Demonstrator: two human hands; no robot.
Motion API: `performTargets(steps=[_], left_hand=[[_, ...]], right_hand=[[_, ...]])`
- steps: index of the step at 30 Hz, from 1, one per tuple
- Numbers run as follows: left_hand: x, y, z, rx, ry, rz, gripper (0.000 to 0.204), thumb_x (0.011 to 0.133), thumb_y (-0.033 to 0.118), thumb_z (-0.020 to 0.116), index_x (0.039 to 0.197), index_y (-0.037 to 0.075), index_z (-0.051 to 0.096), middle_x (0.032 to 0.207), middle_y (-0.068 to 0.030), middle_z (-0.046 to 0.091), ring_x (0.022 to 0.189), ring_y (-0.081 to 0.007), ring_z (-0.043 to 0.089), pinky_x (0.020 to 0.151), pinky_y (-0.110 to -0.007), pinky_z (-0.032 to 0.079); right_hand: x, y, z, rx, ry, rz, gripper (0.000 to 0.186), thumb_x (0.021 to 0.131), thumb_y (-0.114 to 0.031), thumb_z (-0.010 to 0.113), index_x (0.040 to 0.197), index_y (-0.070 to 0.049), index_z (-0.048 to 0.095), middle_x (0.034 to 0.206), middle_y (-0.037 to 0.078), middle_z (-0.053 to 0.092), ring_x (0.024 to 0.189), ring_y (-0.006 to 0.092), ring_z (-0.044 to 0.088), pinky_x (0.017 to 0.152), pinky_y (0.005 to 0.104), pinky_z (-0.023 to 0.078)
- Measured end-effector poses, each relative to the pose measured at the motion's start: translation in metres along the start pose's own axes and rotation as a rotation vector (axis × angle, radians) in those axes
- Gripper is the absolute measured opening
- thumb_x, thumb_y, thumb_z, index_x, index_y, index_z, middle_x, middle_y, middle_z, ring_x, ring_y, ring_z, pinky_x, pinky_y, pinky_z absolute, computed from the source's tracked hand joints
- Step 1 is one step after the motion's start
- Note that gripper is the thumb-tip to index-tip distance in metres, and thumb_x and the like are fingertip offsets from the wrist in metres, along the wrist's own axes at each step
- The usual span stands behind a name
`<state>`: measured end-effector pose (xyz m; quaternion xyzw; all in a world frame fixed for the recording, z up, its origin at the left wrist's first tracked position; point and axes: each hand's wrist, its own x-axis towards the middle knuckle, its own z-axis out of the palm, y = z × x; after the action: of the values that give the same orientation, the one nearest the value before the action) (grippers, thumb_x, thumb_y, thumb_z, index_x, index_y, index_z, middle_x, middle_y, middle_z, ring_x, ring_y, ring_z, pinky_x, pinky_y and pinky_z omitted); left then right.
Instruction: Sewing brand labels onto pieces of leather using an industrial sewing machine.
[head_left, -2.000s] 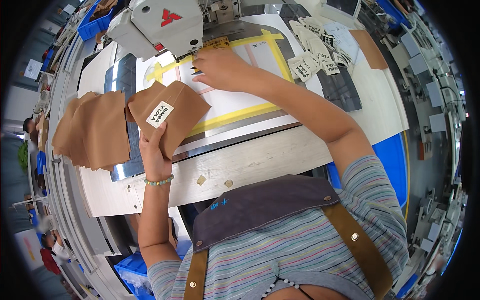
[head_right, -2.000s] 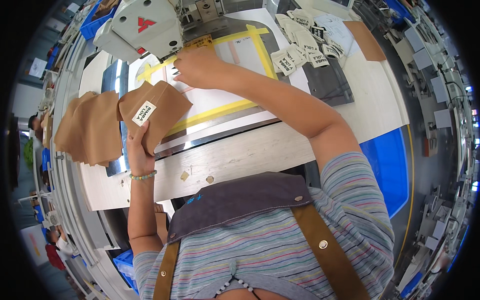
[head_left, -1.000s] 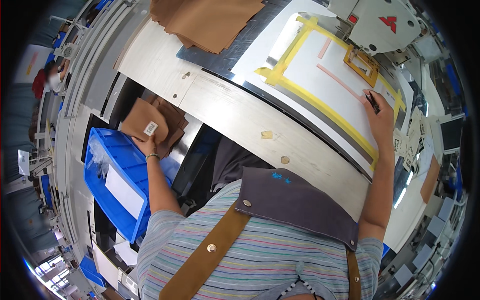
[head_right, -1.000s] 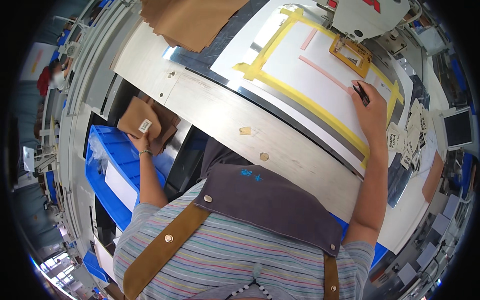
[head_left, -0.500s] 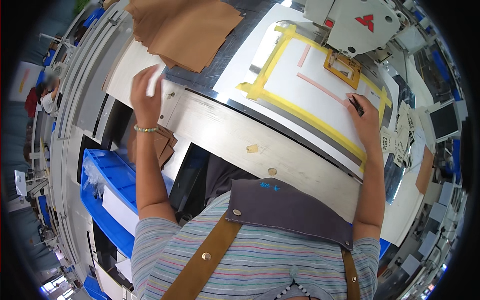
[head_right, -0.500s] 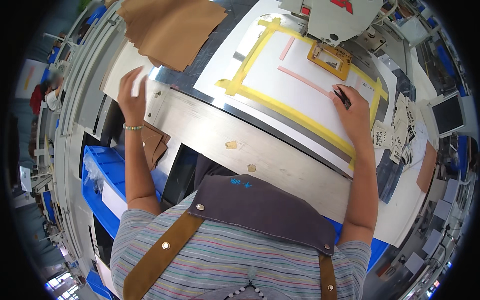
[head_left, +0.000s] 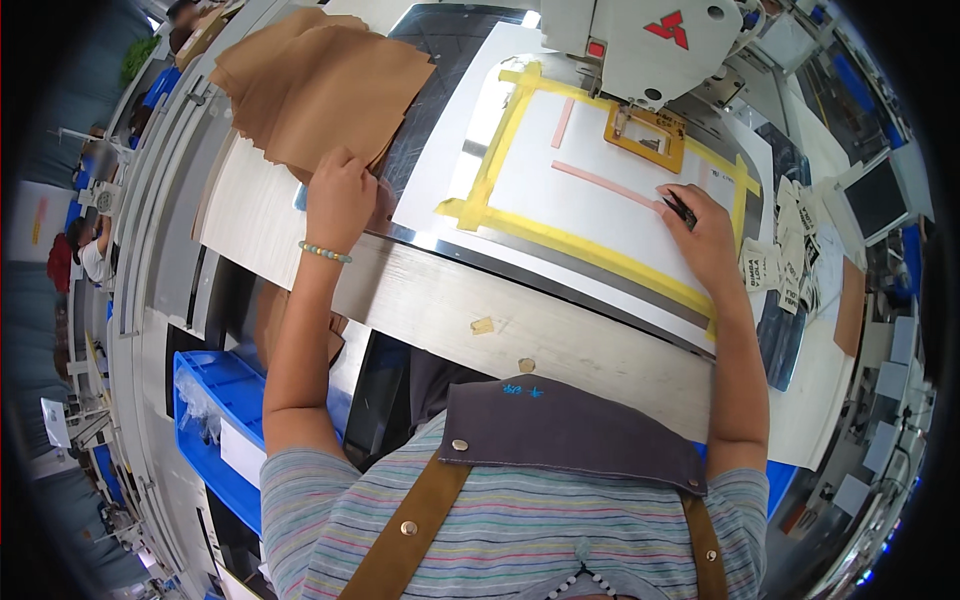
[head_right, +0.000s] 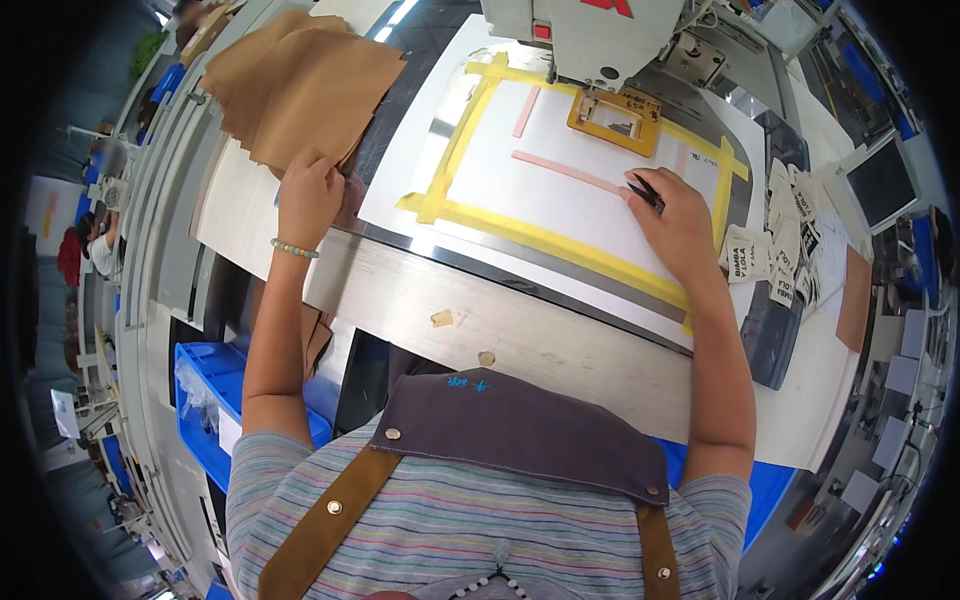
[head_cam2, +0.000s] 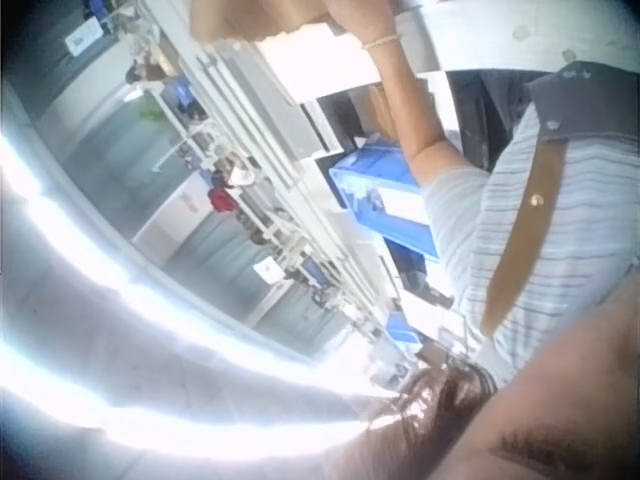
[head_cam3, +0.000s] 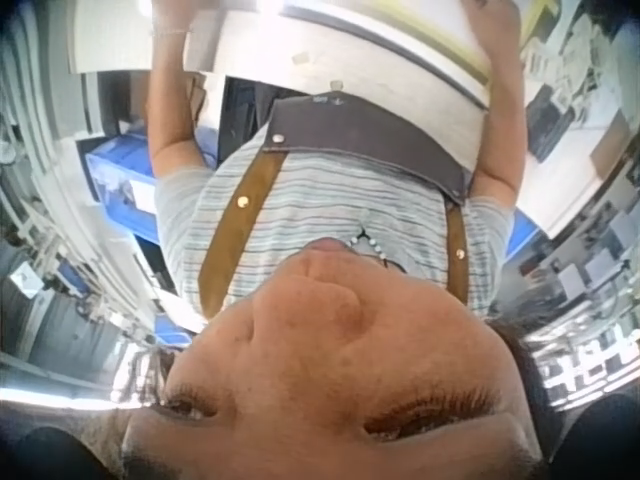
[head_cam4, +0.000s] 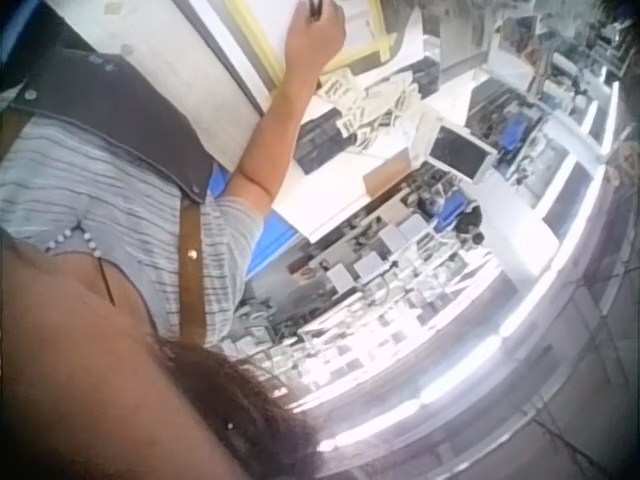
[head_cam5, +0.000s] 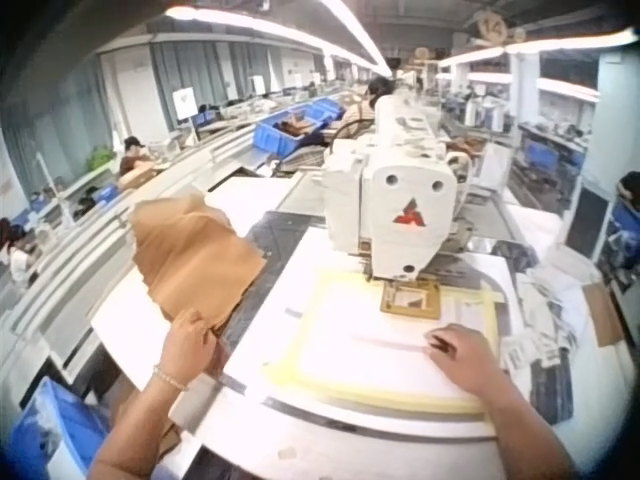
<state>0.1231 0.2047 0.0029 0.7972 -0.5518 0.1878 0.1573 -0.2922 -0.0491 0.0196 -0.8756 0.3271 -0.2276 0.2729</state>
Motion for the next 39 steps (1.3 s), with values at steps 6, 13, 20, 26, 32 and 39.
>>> performTargets(steps=[6, 13, 20, 26, 32, 39], left_hand=[[0.002, -0.020, -0.008, -0.394, -0.063, -0.218, 0.025, 0.087, -0.006, 0.063, 0.104, -0.002, 0.080, 0.090, -0.0136, 0.070, 0.077, -0.0263, 0.069, 0.075, -0.034, 0.056], [0.023, -0.062, -0.008, -1.127, -0.087, -0.595, 0.020, 0.097, -0.001, 0.070, 0.114, -0.002, 0.079, 0.099, -0.0031, 0.078, 0.084, -0.0066, 0.067, 0.071, -0.021, 0.052], [0.072, 0.019, 0.012, -1.192, 0.037, -0.425, 0.021, 0.097, 0.001, 0.071, 0.117, 0.000, 0.077, 0.100, 0.0005, 0.076, 0.079, -0.0032, 0.063, 0.070, -0.019, 0.050], [0.063, 0.092, 0.031, -1.436, -0.532, -0.527, 0.020, 0.099, 0.001, 0.069, 0.119, 0.002, 0.073, 0.104, 0.0011, 0.073, 0.079, -0.0050, 0.063, 0.071, -0.020, 0.053], [0.054, 0.101, 0.030, -1.454, -0.422, -0.594, 0.019, 0.101, 0.003, 0.069, 0.120, 0.002, 0.071, 0.103, 0.0015, 0.070, 0.078, -0.0052, 0.062, 0.072, -0.021, 0.055], [0.051, 0.095, 0.038, -1.427, -0.379, -0.528, 0.018, 0.100, 0.003, 0.070, 0.118, 0.002, 0.071, 0.099, 0.0003, 0.070, 0.080, -0.0060, 0.063, 0.074, -0.021, 0.056]], right_hand=[[0.001, -0.001, -0.001, 0.007, -0.010, 0.022, 0.028, 0.095, -0.019, 0.076, 0.117, -0.001, 0.073, 0.104, 0.015, 0.073, 0.089, 0.0287, 0.070, 0.081, 0.0340, 0.054], [0.000, -0.003, -0.009, 0.062, 0.014, -0.036, 0.028, 0.096, -0.018, 0.075, 0.118, -0.002, 0.073, 0.101, 0.015, 0.074, 0.088, 0.0280, 0.070, 0.077, 0.0343, 0.053], [0.006, -0.075, -0.037, -0.027, -0.064, 0.053, 0.032, 0.098, -0.022, 0.072, 0.122, -0.002, 0.072, 0.094, 0.013, 0.072, 0.081, 0.0258, 0.068, 0.072, 0.0352, 0.052], [0.009, -0.065, -0.006, -0.082, -0.183, -0.198, 0.025, 0.098, -0.022, 0.069, 0.114, -0.004, 0.073, 0.105, 0.010, 0.072, 0.084, 0.0307, 0.069, 0.078, 0.0396, 0.056], [0.033, -0.087, 0.061, -0.313, -0.234, -0.516, 0.035, 0.093, -0.006, 0.063, 0.127, -0.004, 0.069, 0.143, 0.007, 0.063, 0.118, 0.0232, 0.065, 0.086, 0.0374, 0.056], [0.043, -0.077, 0.110, -0.338, -0.135, -0.626, 0.044, 0.099, -0.007, 0.053, 0.142, -0.004, 0.062, 0.159, 0.009, 0.053, 0.141, 0.0265, 0.053, 0.118, 0.0420, 0.041]])
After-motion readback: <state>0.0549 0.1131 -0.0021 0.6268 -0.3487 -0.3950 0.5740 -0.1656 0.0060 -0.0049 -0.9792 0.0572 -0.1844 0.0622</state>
